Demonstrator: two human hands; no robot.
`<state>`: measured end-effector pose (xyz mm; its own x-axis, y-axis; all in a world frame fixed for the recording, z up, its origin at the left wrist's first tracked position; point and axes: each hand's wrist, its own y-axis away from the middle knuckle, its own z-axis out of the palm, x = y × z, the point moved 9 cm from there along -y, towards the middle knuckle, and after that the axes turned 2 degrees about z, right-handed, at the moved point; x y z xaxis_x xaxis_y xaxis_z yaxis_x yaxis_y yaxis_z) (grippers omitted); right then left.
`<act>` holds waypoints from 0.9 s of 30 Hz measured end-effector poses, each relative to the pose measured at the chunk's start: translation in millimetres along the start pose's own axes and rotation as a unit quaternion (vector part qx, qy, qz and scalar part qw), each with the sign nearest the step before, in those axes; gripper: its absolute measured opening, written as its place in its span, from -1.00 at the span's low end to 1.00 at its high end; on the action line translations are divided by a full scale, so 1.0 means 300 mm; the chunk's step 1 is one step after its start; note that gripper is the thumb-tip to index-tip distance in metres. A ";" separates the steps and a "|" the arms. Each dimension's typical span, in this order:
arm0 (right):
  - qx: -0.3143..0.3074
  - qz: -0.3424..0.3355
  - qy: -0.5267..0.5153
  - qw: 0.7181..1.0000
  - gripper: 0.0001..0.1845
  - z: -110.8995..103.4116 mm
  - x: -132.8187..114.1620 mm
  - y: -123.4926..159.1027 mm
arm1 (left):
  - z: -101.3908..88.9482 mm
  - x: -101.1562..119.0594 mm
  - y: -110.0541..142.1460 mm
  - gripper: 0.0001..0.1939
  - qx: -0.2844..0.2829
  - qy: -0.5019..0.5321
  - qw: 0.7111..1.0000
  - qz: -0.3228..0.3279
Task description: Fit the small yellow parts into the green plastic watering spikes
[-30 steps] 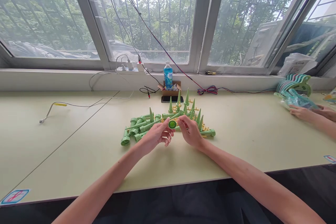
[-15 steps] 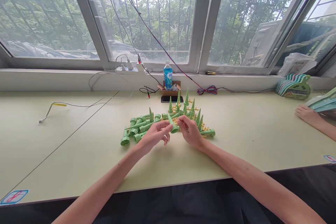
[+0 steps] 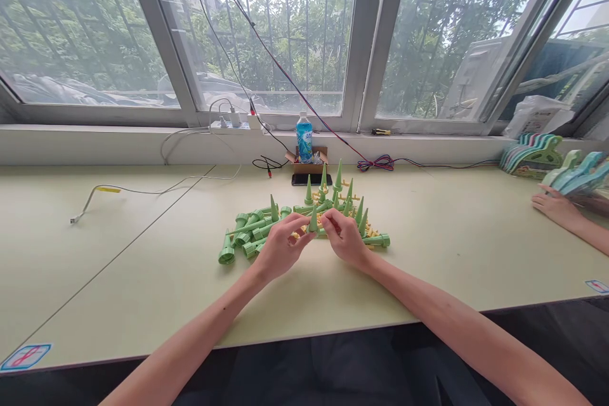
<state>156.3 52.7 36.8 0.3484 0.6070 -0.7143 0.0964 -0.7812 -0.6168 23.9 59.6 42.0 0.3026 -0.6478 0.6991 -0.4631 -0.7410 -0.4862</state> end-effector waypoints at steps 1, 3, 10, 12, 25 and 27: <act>-0.001 0.001 0.000 1.000 -0.75 0.001 0.001 0.000 | -0.001 0.000 0.000 -0.80 0.002 -0.005 1.000 0.003; -0.003 0.002 0.001 1.000 -0.75 0.001 0.000 0.000 | -0.003 0.000 -0.001 -0.80 0.006 -0.012 1.000 0.005; 0.012 0.001 0.018 1.000 -0.76 -0.004 -0.009 0.003 | 0.004 -0.023 -0.006 -0.72 0.001 0.043 0.998 -0.054; 0.021 0.001 0.021 1.000 -0.75 -0.008 -0.007 0.004 | 0.009 -0.035 -0.006 -0.64 -0.002 0.096 0.991 -0.088; 0.030 -0.046 0.033 0.998 -0.76 -0.013 -0.031 0.009 | 0.072 -0.091 0.022 -0.45 -0.078 0.296 0.915 -0.262; 0.027 -0.053 0.031 0.998 -0.76 -0.011 -0.037 0.011 | 0.089 -0.090 0.030 -0.43 -0.105 0.305 0.907 -0.270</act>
<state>156.0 42.9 43.8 0.3967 0.6739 -0.6233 0.0857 -0.7033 -0.7057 33.7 65.9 4.8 0.0450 0.0647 0.9969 -0.5518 -0.8303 0.0788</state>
